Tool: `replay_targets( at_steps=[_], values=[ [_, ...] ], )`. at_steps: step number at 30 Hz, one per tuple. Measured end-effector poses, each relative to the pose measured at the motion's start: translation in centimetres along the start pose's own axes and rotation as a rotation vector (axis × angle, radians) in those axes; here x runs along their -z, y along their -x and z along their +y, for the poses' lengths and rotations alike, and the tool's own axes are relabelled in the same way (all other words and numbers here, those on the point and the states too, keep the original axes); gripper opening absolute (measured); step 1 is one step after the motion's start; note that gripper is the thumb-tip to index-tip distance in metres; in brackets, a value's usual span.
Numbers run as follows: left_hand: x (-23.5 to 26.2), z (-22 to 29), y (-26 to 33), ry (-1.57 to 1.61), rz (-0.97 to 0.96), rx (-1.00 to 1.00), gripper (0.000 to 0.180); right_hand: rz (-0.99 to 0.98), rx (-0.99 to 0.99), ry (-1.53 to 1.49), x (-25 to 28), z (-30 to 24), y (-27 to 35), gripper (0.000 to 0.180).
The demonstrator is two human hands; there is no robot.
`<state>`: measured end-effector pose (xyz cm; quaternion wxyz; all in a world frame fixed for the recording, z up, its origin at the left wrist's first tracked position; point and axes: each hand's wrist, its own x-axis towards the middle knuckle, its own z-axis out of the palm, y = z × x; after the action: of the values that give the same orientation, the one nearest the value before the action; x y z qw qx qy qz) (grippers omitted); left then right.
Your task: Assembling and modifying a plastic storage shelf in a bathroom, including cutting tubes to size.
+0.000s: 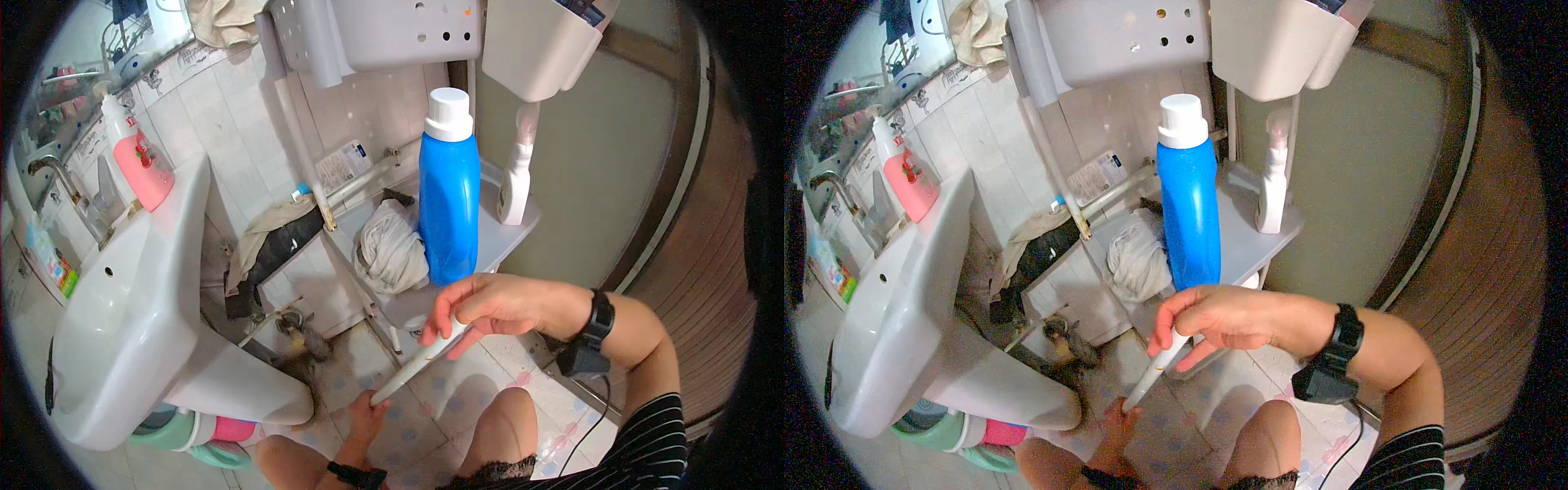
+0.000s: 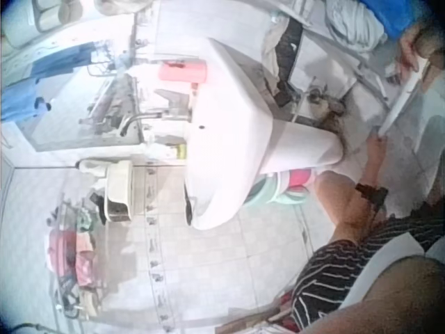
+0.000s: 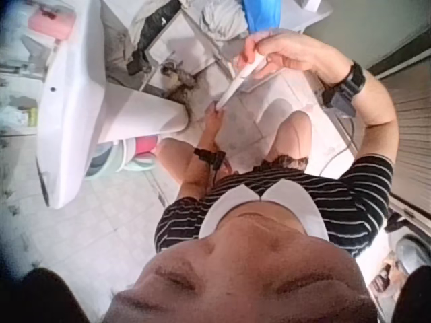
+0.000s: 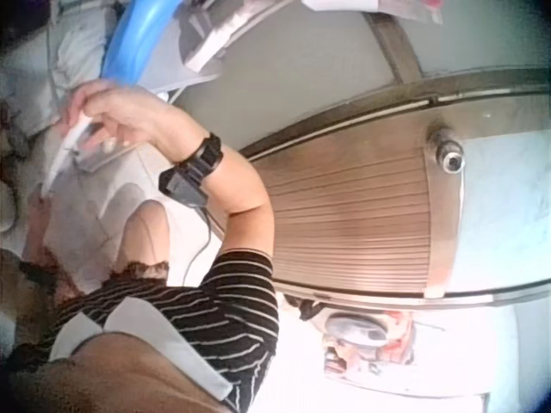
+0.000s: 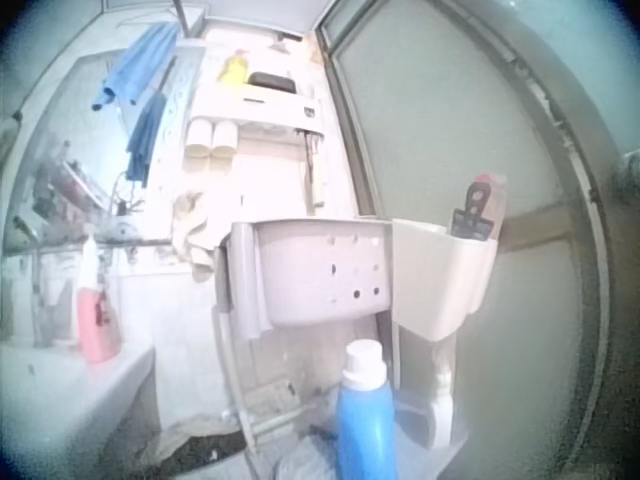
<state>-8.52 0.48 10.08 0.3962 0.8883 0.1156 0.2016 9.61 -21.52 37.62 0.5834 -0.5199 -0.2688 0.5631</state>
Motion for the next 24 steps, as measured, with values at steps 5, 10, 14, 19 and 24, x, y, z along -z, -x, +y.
replay_targets(
  at_steps=[5, 10, 14, 19, 24],
  values=[
    [0.6, 0.1, -0.2, -0.045, 0.005, 0.005, 0.023, -0.061, -0.106, 0.148, 0.6, -1.0, 1.6, 0.012],
    [0.7, -1.4, -0.9, -0.083, 0.018, -0.141, 0.024, -0.113, -0.227, 0.334, 0.3, -1.8, 3.3, 0.016],
    [1.0, -1.1, -1.6, -0.061, -0.03, -0.163, 0.027, -0.309, -0.096, 0.515, 0.7, -2.4, 3.3, 0.018],
    [1.3, -1.4, -1.1, -0.048, -0.061, -0.112, 0.028, -0.301, -0.127, 0.559, 0.0, -1.8, 2.4, 0.013],
    [1.4, -1.9, -0.4, -0.078, -0.022, -0.127, 0.029, -0.153, -0.207, 0.651, -0.9, -1.9, 2.9, 0.013]
  ],
)
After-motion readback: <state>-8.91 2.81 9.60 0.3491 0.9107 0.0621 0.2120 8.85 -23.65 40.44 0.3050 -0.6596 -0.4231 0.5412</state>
